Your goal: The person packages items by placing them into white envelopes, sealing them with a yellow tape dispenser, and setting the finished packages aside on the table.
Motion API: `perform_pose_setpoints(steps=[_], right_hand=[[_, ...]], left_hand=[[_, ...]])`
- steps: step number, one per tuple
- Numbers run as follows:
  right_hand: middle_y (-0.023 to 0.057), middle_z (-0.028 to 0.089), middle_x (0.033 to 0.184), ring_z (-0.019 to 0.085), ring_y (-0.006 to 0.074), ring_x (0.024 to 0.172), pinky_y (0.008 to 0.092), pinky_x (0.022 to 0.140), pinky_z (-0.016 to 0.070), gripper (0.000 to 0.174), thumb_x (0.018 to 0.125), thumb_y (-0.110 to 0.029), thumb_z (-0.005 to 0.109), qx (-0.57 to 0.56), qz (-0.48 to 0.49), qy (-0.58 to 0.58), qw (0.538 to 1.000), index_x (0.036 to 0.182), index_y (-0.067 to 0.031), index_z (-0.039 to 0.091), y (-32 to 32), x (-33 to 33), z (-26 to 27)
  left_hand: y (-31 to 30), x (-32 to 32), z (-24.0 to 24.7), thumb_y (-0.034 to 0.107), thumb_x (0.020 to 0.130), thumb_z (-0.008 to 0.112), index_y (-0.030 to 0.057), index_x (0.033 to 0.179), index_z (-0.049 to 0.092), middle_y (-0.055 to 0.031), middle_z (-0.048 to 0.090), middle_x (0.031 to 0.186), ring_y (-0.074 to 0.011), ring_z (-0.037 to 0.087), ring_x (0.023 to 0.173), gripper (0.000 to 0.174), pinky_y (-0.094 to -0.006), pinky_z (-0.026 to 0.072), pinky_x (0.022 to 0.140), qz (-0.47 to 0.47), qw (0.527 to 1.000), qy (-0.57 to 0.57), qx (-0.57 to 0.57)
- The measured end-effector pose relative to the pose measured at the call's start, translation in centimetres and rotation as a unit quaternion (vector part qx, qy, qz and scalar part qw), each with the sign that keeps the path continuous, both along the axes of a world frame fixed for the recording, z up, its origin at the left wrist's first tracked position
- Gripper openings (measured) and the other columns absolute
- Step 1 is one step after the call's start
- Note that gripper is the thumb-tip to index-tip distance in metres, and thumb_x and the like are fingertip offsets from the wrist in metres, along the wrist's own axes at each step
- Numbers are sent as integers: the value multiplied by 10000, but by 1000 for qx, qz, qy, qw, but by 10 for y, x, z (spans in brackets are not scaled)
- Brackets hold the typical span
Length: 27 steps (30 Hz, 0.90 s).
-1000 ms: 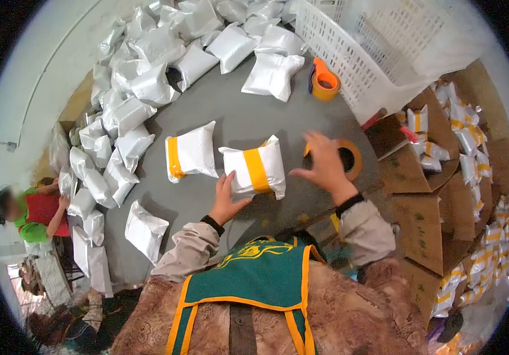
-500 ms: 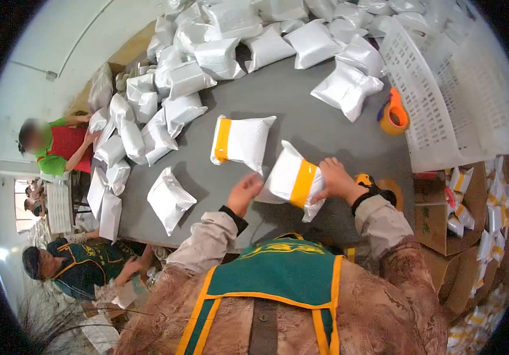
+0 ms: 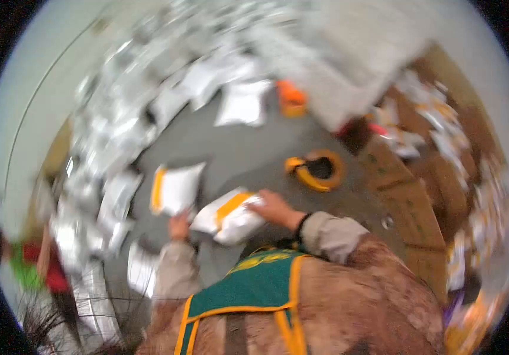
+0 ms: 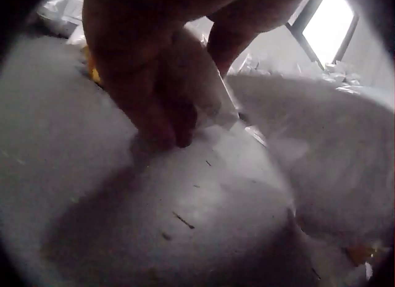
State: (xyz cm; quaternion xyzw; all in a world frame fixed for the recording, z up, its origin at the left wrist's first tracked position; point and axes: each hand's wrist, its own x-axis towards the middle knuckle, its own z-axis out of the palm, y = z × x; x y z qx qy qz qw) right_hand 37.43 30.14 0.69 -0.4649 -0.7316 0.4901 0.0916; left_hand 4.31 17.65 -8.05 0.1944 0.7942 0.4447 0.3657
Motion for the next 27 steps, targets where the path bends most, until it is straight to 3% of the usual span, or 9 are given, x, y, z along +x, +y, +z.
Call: perform_pose_setpoints(steps=[3,6,7,9,13,17,18,20,27], right_hand=[[181,571,1195,527,323,1146,394,984,398,549,895,-457,587,-141,-42,91,985,1214,-15,525,-9,22,48],[188,602,1119,567,309,1078,382,954,422,476,932,-388,550,296,111,210,925,1179,19,551,3,94,39],[137,626,1078,598,263,1010,365,895,461,364,946,-307,540,81,-14,147,986,1152,-10,576,0,118,110],[91,641,1096,645,221,933,348,830,518,409,983,-401,447,-202,-309,485,793,1166,-65,591,36,174,116],[145,536,1254,524,299,1171,404,975,448,596,1004,-507,322,-33,-410,705,578,1285,-5,476,61,279,196],[94,576,1044,584,217,946,355,825,492,379,965,-404,492,188,-72,248,948,1143,-70,505,18,200,132],[120,585,1058,588,243,956,364,847,484,425,944,-400,540,382,86,51,919,1181,-49,514,-3,165,130],[199,572,981,589,363,913,431,796,466,662,819,-534,649,310,5,204,929,1254,-55,509,-80,120,159],[200,606,1063,612,387,925,453,755,493,382,957,-344,467,168,-76,22,983,1235,-86,514,-113,136,109]], left_hand=[[-49,-36,6,93,890,612,-40,892,619,-91,653,837,-133,563,740,133,-321,464,629,-85,987,116,66],[-71,5,101,70,890,581,-41,973,603,-83,644,923,-131,569,844,141,-282,444,758,-158,973,96,140],[-78,11,107,63,888,576,-44,1017,601,-91,647,976,-133,574,890,170,-277,438,806,-151,968,45,194],[-79,24,136,54,885,572,-47,1072,589,-99,641,1038,-145,576,942,213,-284,431,846,-202,958,-17,203],[-64,73,181,39,882,567,-51,1118,577,-104,640,1074,-168,579,981,252,-304,429,879,-311,914,-105,236],[-36,124,202,70,907,575,-30,1107,587,-103,647,1074,-181,610,961,224,-308,449,874,-323,868,-264,268],[-30,136,204,71,909,566,-38,1126,580,-115,650,1077,-202,621,966,243,-331,461,881,-343,858,-263,276],[-24,154,211,72,911,564,-47,1134,571,-116,649,1075,-199,619,971,253,-331,461,886,-381,853,-261,242],[-22,169,175,174,954,549,-17,1195,521,-133,607,1099,-227,607,1006,309,-389,482,922,-365,869,-320,94]])
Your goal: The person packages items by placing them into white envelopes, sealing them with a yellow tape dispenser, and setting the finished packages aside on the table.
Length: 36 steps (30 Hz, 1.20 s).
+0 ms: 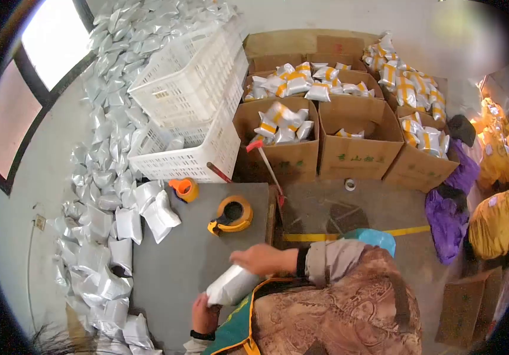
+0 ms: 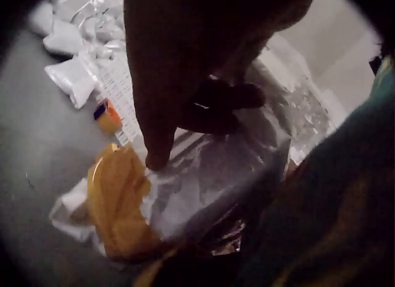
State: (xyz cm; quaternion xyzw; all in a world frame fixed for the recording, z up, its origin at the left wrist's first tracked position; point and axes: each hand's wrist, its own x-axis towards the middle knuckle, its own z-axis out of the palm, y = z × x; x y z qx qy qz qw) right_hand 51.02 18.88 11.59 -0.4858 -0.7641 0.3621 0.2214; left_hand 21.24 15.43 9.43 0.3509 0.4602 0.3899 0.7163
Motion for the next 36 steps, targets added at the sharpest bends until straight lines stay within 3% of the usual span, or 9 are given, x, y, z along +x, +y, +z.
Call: perform_pose_setpoints(steps=[5,10,12,16,19,22,24,32,36], right_hand=[[171,637,1013,613,309,855,412,799,487,285,833,-199,582,132,-32,-87,987,1059,-25,598,101,133,26],[197,614,975,578,329,964,410,811,469,261,809,-135,599,445,-365,-191,795,1027,7,574,199,301,118],[147,627,949,597,272,949,396,784,472,254,861,-214,618,165,-306,472,810,1002,-7,575,257,287,149],[136,632,964,607,255,954,381,781,463,294,902,-275,592,199,-76,101,972,1029,-10,592,253,115,91],[265,594,1161,573,357,1097,403,937,447,550,822,-352,678,13,39,-137,990,1198,32,560,236,-3,6],[268,571,1136,543,405,1090,442,940,441,866,611,-462,837,169,153,-293,929,1226,48,503,220,-33,-79],[251,523,1208,509,406,1128,434,917,447,811,613,-449,843,12,171,-338,925,1157,47,502,219,-39,-108],[157,672,820,648,399,849,458,742,512,341,702,-310,775,284,-95,-266,916,929,-83,658,163,-2,-163],[170,621,1033,556,355,1055,521,965,332,502,753,-331,740,195,-40,-347,916,1108,-36,542,165,9,-173]], left_hand=[[-3,-5,2,185,965,536,-11,1143,559,-96,631,992,-220,624,930,266,-371,518,881,62,998,-12,-7],[-50,-90,-30,168,903,622,-9,1086,607,-76,635,987,-162,601,921,255,-304,475,866,178,946,262,62],[-87,-144,-49,182,844,676,-7,1077,605,-112,629,1004,-211,581,923,309,-333,464,857,292,872,384,81],[-178,-273,-89,502,752,732,94,1266,528,-262,437,1331,-439,375,1254,687,-552,295,1038,368,548,751,30],[-198,-285,-70,769,622,666,219,1471,297,-296,233,1483,-467,218,1379,1076,-634,183,1084,384,582,660,-280],[-209,-274,-108,827,596,611,212,1492,272,-314,234,1486,-490,192,1386,1139,-592,126,1123,173,579,740,-297],[-206,-251,-109,771,550,697,238,1476,318,-285,192,1514,-508,139,1392,1133,-585,151,1125,210,588,750,-218],[-137,-102,-86,534,558,826,345,1428,392,-210,101,1559,-518,51,1399,991,-681,268,985,187,697,687,-89],[-106,-67,-77,515,555,840,331,1450,362,-215,53,1566,-497,3,1414,1031,-690,225,1006,31,742,669,31]])
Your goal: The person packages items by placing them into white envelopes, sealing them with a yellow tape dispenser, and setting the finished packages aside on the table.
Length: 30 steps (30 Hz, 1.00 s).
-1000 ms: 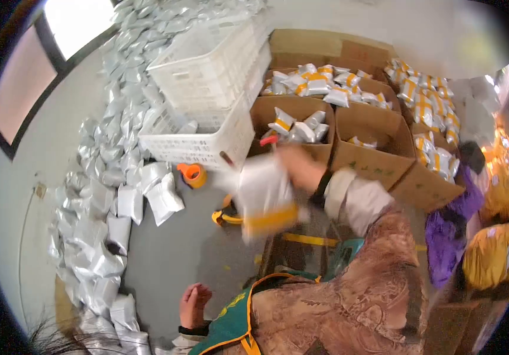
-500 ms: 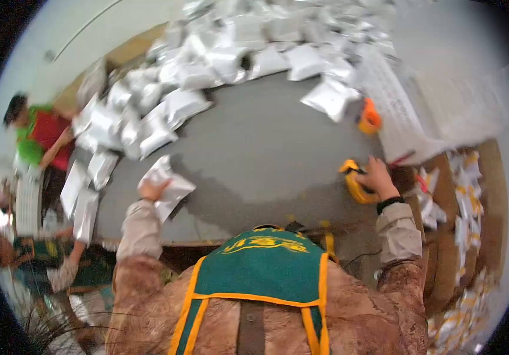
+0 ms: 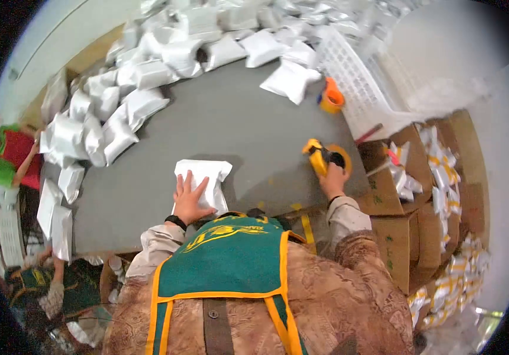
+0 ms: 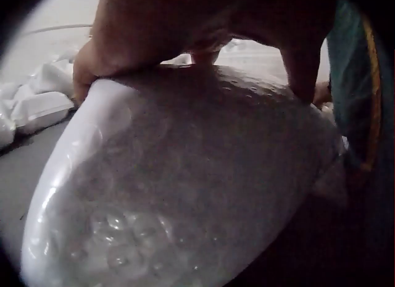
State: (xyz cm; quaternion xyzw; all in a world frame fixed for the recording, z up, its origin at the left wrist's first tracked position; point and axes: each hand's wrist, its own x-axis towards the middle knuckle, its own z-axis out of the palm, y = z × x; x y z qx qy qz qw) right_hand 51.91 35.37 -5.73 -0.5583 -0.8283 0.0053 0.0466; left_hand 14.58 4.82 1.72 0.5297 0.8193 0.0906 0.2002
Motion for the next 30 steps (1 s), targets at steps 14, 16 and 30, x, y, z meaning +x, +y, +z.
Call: perform_pose_setpoints(steps=[14,16,30], right_hand=[[137,569,1021,526,349,1074,552,1082,232,531,730,-220,764,-199,415,302,835,1158,-71,487,-128,-95,119],[154,584,1046,533,355,1076,518,1068,272,535,734,-282,761,-262,409,291,824,1144,-34,524,-130,-102,119],[233,667,845,658,359,812,407,718,507,711,702,-631,654,-390,209,11,897,939,39,675,-45,-160,112]], left_hand=[[51,24,41,129,932,582,-9,1118,635,-83,639,1060,-171,576,987,238,-295,436,913,64,776,-585,225],[43,17,33,102,926,591,-23,1069,644,-74,663,975,-153,607,887,198,-265,476,833,188,687,-684,155],[5,-150,-85,222,814,693,24,876,716,-58,672,765,-152,598,662,209,-302,483,626,414,751,-477,192]])
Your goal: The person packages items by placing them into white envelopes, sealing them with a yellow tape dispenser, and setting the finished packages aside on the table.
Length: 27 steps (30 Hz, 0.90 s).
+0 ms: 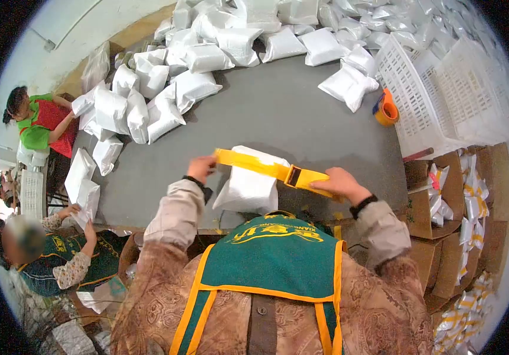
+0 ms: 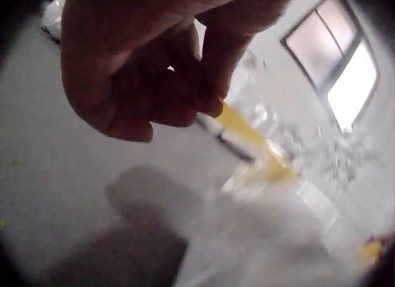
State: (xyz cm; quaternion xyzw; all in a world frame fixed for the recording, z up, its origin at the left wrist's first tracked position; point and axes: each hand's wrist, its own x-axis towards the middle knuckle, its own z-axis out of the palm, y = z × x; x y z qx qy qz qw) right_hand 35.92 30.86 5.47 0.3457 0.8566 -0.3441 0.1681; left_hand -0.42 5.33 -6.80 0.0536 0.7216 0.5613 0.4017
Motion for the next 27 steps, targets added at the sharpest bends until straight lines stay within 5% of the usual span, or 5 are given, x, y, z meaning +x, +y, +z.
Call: perform_pose_setpoints(steps=[8,12,22,23,27], right_hand=[[276,644,759,637,410,702,437,644,493,758,673,-644,660,12,-4,-48,999,828,98,668,-5,-75,-5],[277,660,807,666,377,748,431,690,515,743,658,-633,688,-52,-38,-16,998,844,86,688,1,-58,-26],[222,645,751,646,298,684,399,661,504,609,725,-513,721,-65,2,149,987,906,65,663,-37,-76,80],[221,647,758,646,302,695,398,670,502,610,722,-514,724,-68,14,168,983,914,62,665,-39,-83,86],[233,655,788,650,329,743,399,693,497,678,715,-574,704,-72,24,124,989,915,73,676,-40,-115,63]], left_hand=[[39,31,-8,212,792,648,29,924,720,-195,693,877,-345,667,838,238,-396,518,788,-128,872,395,-260],[35,43,13,492,873,624,-47,1024,664,-124,682,955,-200,633,853,562,-323,488,759,-60,988,-58,-131],[18,71,36,341,997,472,43,1359,444,-97,566,1274,-195,588,1087,469,-355,463,953,-84,885,-387,244],[23,70,-29,365,999,463,85,1332,488,-78,579,1238,-176,581,1057,436,-342,469,930,-227,949,-85,201],[14,71,22,282,1010,450,57,1314,485,-89,567,1225,-163,554,1058,379,-310,455,930,-201,963,-42,174]])
